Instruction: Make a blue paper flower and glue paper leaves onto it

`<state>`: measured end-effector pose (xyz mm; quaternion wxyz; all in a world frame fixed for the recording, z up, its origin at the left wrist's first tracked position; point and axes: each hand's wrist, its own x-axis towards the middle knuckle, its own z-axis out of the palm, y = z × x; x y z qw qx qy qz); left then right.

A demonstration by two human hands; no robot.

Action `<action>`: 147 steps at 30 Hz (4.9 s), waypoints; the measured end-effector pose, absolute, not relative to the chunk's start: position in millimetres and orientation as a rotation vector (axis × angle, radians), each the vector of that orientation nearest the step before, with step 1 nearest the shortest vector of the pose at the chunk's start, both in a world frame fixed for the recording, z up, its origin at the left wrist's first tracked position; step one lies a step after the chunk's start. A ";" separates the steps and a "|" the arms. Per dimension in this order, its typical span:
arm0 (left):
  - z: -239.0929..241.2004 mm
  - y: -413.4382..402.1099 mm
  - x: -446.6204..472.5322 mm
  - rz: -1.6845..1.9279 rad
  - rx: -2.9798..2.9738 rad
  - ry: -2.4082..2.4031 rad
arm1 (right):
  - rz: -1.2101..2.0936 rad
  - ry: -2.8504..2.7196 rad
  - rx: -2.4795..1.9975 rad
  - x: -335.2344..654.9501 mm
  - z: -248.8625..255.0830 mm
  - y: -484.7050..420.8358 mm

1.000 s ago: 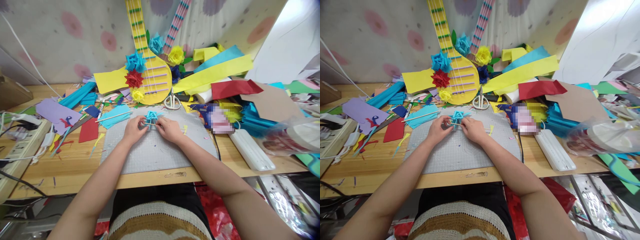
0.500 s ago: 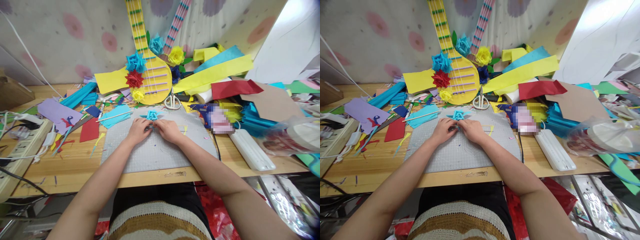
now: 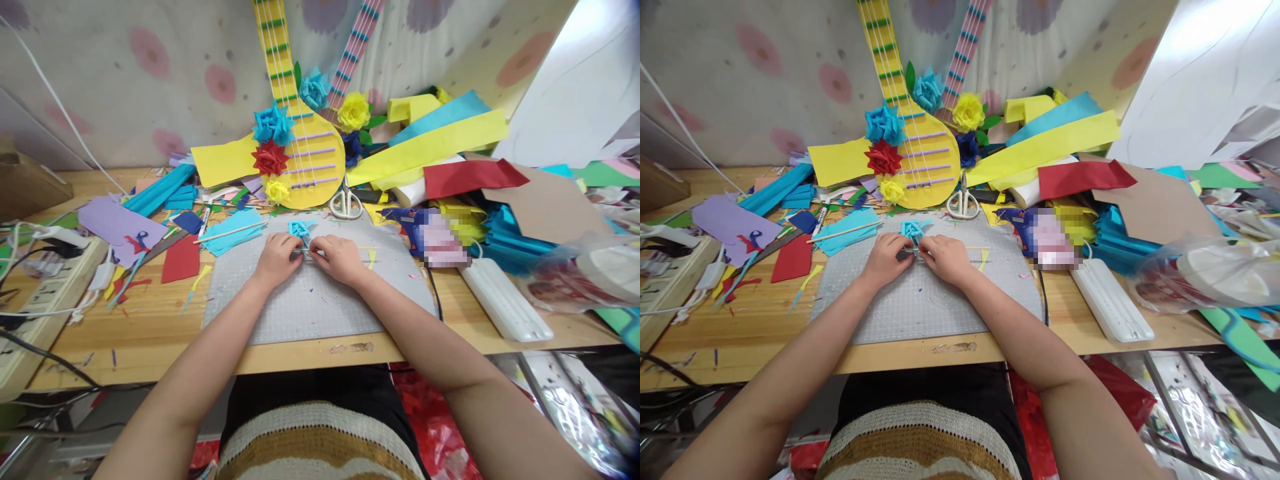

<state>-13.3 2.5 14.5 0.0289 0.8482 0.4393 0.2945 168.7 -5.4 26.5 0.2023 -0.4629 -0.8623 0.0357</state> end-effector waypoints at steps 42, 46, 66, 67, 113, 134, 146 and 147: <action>15.1 -1.0 -11.2 1.019 2.720 1.469 | -0.055 -2.329 -1.310 166.2 19.0 7.4; 16.9 -1.4 -11.8 1.016 2.706 1.460 | -0.081 -2.346 -1.286 165.8 18.1 9.3; 13.7 1.5 -13.5 1.076 2.763 1.506 | -0.092 -2.418 -1.283 160.4 21.2 7.0; 13.2 1.8 -13.3 1.078 2.762 1.512 | -0.078 -2.417 -1.279 160.0 21.5 6.6; 17.0 -7.2 -9.5 1.069 2.285 1.147 | 0.003 -2.233 -1.170 158.7 17.8 -0.5; 17.1 -2.2 -11.1 1.069 2.600 1.452 | 0.102 -2.238 -1.174 159.7 17.0 -1.7; 15.5 -0.4 -12.3 1.118 2.635 1.508 | 0.099 -2.247 -1.211 158.9 18.0 -0.8; 15.5 -0.3 -12.5 1.116 2.623 1.518 | 0.097 -2.251 -1.218 159.3 18.3 -0.5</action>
